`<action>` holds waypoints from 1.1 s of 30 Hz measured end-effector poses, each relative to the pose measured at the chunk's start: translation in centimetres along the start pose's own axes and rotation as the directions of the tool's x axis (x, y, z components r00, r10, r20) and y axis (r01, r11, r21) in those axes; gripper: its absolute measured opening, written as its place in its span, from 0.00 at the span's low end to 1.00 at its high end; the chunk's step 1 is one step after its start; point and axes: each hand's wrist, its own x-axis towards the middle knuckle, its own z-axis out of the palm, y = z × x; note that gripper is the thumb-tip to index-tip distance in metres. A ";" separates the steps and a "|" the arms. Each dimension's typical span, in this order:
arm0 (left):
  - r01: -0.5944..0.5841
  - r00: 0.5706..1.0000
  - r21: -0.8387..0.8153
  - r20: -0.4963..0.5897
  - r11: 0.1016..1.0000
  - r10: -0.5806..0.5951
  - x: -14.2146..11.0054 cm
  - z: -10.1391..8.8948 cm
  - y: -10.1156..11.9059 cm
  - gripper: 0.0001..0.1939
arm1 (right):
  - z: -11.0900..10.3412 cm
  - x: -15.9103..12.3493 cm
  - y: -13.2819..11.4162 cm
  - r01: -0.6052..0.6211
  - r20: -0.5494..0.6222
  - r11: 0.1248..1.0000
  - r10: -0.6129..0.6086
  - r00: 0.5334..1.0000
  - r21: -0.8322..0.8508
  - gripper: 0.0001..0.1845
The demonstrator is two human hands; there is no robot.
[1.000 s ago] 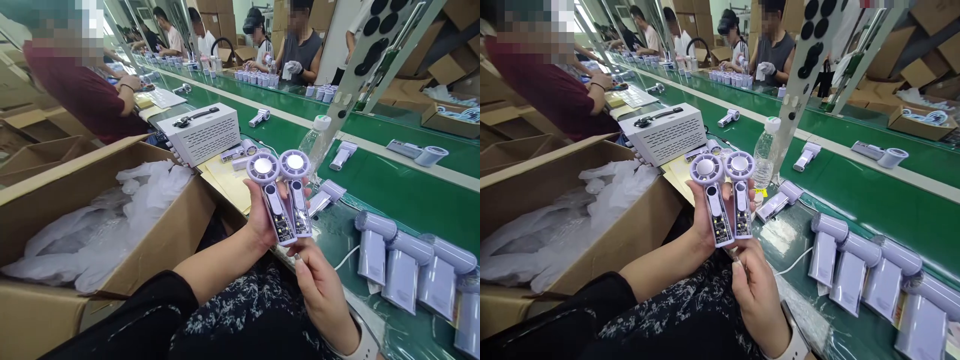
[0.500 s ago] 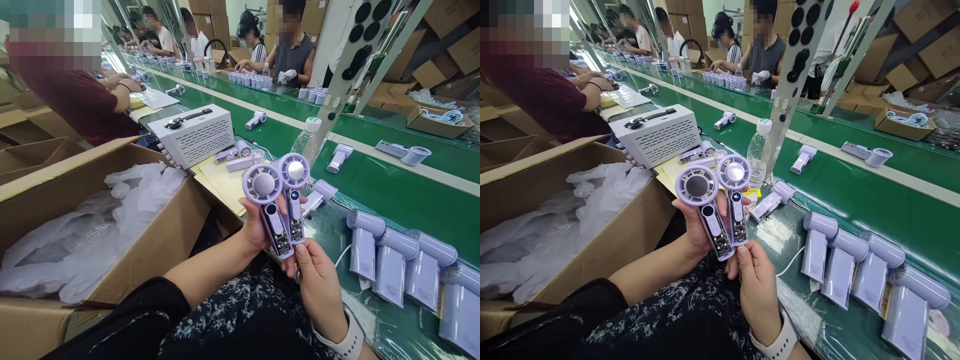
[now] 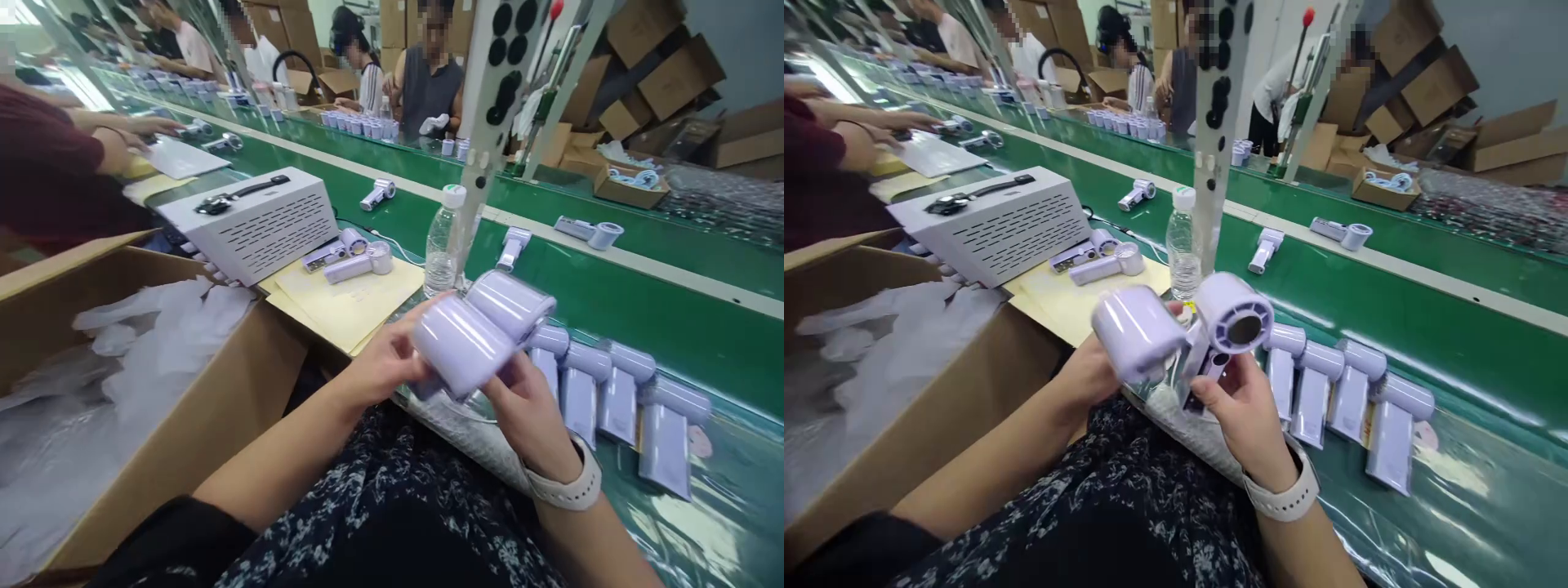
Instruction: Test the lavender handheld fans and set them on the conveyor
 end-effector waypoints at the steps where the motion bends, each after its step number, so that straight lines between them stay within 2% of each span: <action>1: -0.004 0.999 0.000 -0.032 1.000 0.004 0.2 -0.1 -0.2 0.23 | -0.3 -0.2 -0.4 -0.002 -0.042 1.000 0.003 0.999 0.018 0.24; 3: 0.036 0.998 -0.039 -0.047 0.999 -0.038 0.7 0.1 -0.6 0.24 | -0.9 -0.7 -0.9 -0.016 -0.157 0.998 0.025 0.987 0.059 0.23; 6: 0.149 0.989 -0.171 0.048 0.974 -0.143 0.6 1.3 -0.9 0.24 | -1.5 -1.5 -1.4 -0.033 -0.245 0.990 0.066 0.967 0.137 0.19; 10: 0.199 0.966 -0.190 0.205 0.961 -0.159 -0.5 3.6 -0.7 0.28 | -1.9 -2.8 -1.9 -0.008 -0.205 0.979 0.051 0.977 0.203 0.17; 13: 0.204 0.944 -0.138 0.291 0.969 -0.157 -0.9 4.6 -0.7 0.25 | -1.9 -3.6 -2.3 -0.052 -0.150 0.971 0.089 0.985 0.234 0.19; 17: 0.167 0.951 -0.015 0.265 0.986 -0.157 -0.8 4.6 -1.2 0.21 | -1.7 -3.8 -2.5 -0.073 -0.155 0.977 0.105 0.982 0.199 0.17; 19: 0.150 0.947 0.006 0.285 0.989 -0.146 -0.9 4.5 -1.3 0.18 | -1.5 -3.7 -2.5 -0.094 -0.142 0.976 0.123 0.982 0.198 0.17; 22: 0.145 0.934 -0.022 0.334 0.989 -0.129 -1.1 4.4 -1.3 0.17 | -1.3 -3.5 -2.4 -0.128 -0.097 0.968 0.151 0.984 0.215 0.18; 26: 0.151 0.944 -0.054 0.303 0.987 -0.128 -1.4 4.2 -0.9 0.18 | -0.9 -3.4 -2.4 -0.159 -0.050 0.958 0.176 0.983 0.239 0.16; 33: 0.139 0.947 -0.081 0.303 0.987 -0.109 -1.8 4.1 -0.4 0.21 | -0.7 -3.6 -2.7 -0.142 -0.048 0.954 0.160 0.986 0.264 0.17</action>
